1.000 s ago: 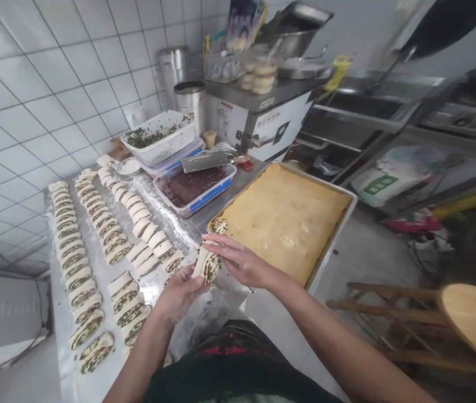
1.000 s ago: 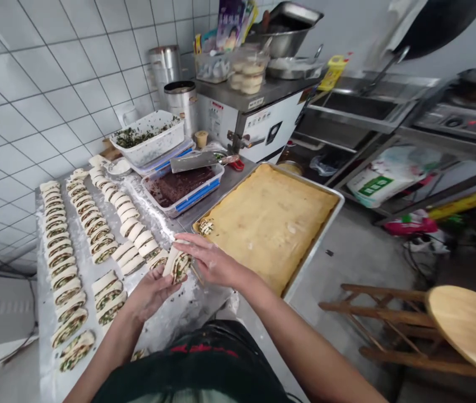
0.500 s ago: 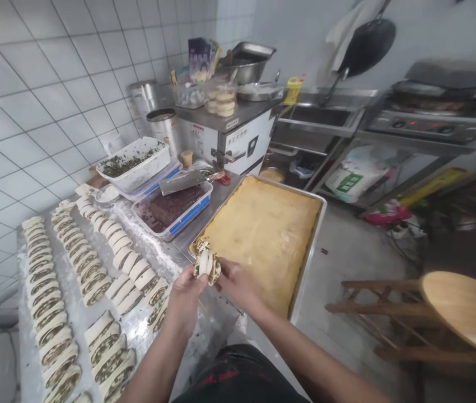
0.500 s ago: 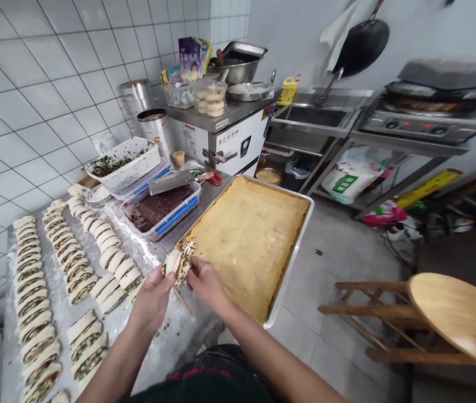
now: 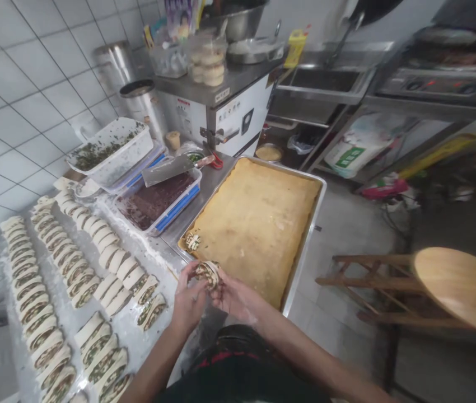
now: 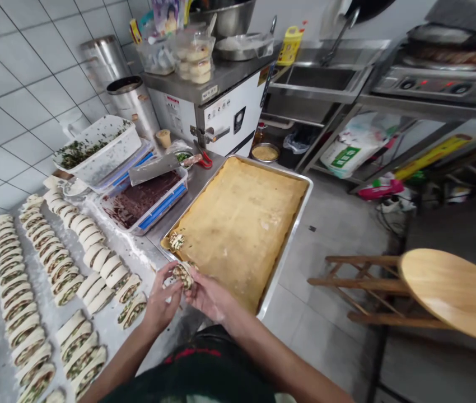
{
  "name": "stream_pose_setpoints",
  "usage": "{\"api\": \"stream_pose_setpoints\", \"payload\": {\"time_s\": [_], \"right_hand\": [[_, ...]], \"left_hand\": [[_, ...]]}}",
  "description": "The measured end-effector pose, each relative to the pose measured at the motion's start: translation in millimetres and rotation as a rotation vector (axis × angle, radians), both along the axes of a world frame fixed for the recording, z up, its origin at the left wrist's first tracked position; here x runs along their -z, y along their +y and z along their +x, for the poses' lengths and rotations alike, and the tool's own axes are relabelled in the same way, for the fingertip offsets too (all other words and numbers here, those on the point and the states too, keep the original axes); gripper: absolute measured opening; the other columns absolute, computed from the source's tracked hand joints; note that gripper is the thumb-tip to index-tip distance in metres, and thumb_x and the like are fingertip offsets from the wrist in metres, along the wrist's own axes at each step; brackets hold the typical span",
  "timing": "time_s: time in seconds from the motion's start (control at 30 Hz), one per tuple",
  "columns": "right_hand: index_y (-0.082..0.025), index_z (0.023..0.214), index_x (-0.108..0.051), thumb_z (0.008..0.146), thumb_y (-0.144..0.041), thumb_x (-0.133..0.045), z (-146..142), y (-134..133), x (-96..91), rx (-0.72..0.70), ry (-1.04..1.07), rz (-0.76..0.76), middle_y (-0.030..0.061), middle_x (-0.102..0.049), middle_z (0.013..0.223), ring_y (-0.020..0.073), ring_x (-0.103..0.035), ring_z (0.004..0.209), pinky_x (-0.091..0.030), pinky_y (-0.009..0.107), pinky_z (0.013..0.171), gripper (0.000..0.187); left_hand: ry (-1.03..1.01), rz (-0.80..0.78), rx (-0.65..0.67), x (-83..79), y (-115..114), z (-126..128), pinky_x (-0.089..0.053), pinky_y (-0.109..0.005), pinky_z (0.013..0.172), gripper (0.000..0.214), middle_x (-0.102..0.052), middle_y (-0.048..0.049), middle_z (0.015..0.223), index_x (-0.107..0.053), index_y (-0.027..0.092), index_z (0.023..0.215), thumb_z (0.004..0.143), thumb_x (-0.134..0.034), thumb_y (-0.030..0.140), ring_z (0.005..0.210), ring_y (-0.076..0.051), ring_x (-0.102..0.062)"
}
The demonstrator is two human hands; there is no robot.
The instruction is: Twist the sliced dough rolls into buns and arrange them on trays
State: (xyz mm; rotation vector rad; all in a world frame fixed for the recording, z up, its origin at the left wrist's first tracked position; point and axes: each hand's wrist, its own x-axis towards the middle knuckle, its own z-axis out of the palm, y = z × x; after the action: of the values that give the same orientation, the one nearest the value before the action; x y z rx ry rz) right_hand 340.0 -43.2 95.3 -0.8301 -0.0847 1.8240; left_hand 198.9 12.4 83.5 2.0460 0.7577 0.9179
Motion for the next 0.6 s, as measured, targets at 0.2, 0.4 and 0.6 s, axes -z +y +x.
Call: {"api": "stream_pose_setpoints", "payload": {"time_s": [0.2, 0.4, 0.6], "right_hand": [[-0.013, 0.086, -0.061, 0.067, -0.034, -0.070, 40.0, 13.8, 34.6, -0.160, -0.216, -0.043, -0.0004, -0.057, 0.066, 0.0066, -0.049, 0.051, -0.042, 0.018, 0.047, 0.030], [-0.013, 0.090, -0.062, 0.059, -0.031, -0.074, 98.3, 64.4, 50.5, -0.690, -0.490, 0.256, 0.0007, -0.060, 0.077, 0.0091, -0.053, 0.062, -0.043, 0.017, 0.051, 0.038], [-0.013, 0.087, -0.061, 0.052, -0.031, -0.075, 117.3, 123.8, 70.5, -0.922, -0.685, 0.270, -0.0003, -0.059, 0.072, 0.0106, -0.054, 0.064, -0.043, 0.019, 0.056, 0.041]], "left_hand": [[0.157, -0.057, 0.110, 20.7, -7.0, 7.1, -0.036, -0.044, 0.099, 0.032, -0.036, -0.0101, 0.132, -0.054, 0.022, 0.107, 0.078, -0.047, 0.010, 0.123, -0.023, -0.035], [-0.050, -0.761, -0.060, 34.9, 31.5, 37.4, -0.046, -0.035, 0.086, 0.053, -0.051, -0.0103, 0.116, -0.039, 0.020, 0.117, 0.071, -0.064, 0.027, 0.100, -0.019, -0.055], [-0.058, -0.904, -0.116, 75.0, 69.2, 66.8, -0.046, -0.029, 0.074, 0.039, -0.061, -0.0034, 0.085, -0.051, 0.015, 0.091, 0.061, -0.070, 0.030, 0.079, -0.016, -0.059]]}}
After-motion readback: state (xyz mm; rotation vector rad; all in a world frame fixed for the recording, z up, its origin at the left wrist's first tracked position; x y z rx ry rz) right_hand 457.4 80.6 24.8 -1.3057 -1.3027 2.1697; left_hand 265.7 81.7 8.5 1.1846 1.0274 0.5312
